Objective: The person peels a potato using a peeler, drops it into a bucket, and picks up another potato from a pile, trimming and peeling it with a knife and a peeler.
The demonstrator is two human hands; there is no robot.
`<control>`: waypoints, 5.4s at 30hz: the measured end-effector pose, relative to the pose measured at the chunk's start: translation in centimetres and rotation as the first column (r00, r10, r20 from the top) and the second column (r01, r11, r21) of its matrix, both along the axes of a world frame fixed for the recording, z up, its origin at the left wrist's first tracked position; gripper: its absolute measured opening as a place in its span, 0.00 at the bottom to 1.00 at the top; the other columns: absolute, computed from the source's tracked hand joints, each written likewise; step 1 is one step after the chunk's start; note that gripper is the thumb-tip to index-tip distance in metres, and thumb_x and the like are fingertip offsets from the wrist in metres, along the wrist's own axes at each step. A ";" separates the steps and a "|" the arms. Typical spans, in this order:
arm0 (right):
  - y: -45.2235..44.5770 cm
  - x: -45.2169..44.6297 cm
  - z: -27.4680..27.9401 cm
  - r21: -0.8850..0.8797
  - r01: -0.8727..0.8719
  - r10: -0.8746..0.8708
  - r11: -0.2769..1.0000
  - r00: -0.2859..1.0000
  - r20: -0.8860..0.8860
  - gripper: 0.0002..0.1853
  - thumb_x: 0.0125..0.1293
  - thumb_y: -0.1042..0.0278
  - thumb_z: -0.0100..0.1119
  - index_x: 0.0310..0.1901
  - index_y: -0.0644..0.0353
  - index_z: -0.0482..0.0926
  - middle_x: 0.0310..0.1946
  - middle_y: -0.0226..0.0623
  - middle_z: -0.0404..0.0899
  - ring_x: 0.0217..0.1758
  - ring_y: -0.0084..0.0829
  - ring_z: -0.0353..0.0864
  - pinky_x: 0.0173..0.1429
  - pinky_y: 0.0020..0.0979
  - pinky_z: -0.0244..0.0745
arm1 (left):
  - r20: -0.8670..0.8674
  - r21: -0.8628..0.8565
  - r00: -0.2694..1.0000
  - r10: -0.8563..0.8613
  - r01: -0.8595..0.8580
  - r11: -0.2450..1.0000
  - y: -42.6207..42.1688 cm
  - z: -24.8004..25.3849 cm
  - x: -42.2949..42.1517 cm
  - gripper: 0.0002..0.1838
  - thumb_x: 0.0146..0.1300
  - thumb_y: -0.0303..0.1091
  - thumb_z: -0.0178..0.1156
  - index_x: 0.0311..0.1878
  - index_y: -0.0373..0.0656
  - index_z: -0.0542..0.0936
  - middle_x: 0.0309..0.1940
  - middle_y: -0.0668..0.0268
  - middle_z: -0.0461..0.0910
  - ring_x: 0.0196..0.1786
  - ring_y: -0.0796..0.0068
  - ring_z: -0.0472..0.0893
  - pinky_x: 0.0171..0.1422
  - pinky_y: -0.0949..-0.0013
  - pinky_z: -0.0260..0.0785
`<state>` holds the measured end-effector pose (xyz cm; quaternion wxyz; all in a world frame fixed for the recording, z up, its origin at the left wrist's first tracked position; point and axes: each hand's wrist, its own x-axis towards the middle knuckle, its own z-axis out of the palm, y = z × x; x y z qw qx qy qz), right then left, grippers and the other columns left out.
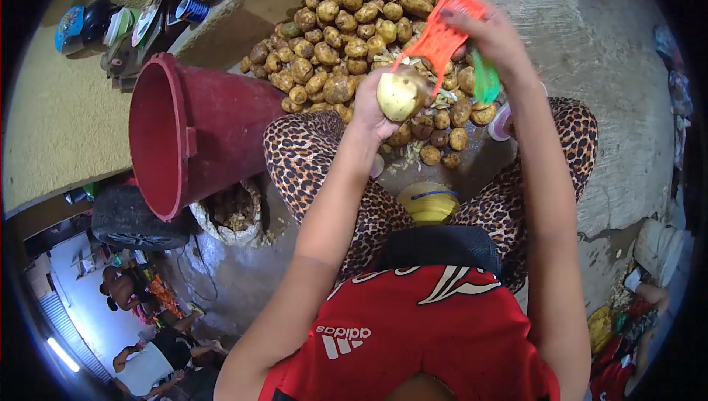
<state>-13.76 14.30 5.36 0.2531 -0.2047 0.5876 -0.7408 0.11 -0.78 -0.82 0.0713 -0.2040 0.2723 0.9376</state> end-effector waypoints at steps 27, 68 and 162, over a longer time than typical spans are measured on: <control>-0.5 0.8 -2.4 -0.057 0.201 -0.199 0.978 0.979 0.040 0.15 0.56 0.65 0.62 0.42 0.64 0.74 0.30 0.31 0.79 0.31 0.19 0.78 0.37 0.21 0.75 | 0.114 0.104 0.985 0.128 -0.140 0.985 0.2 3.3 0.0 0.40 0.53 0.68 0.46 0.54 0.40 0.66 0.51 0.51 0.70 0.52 0.48 0.71 0.53 0.34 0.61; 1.3 -1.6 0.3 -0.016 0.190 -0.191 0.982 0.975 -0.116 0.15 0.57 0.70 0.59 0.45 0.64 0.72 0.35 0.34 0.80 0.35 0.21 0.80 0.34 0.21 0.76 | 0.208 -0.042 0.958 0.198 -0.193 0.980 0.5 2.8 0.0 0.25 0.57 0.59 0.47 0.45 0.46 0.71 0.35 0.60 0.77 0.32 0.57 0.78 0.29 0.61 0.66; 0.9 -1.8 -0.7 0.037 0.116 -0.116 0.993 0.993 -0.011 0.14 0.53 0.69 0.63 0.41 0.65 0.74 0.30 0.35 0.80 0.29 0.24 0.81 0.27 0.22 0.77 | 0.007 -0.146 0.999 0.050 -0.048 0.988 0.5 2.1 -0.4 0.28 0.63 0.55 0.42 0.49 0.36 0.70 0.39 0.54 0.78 0.36 0.56 0.80 0.35 0.55 0.77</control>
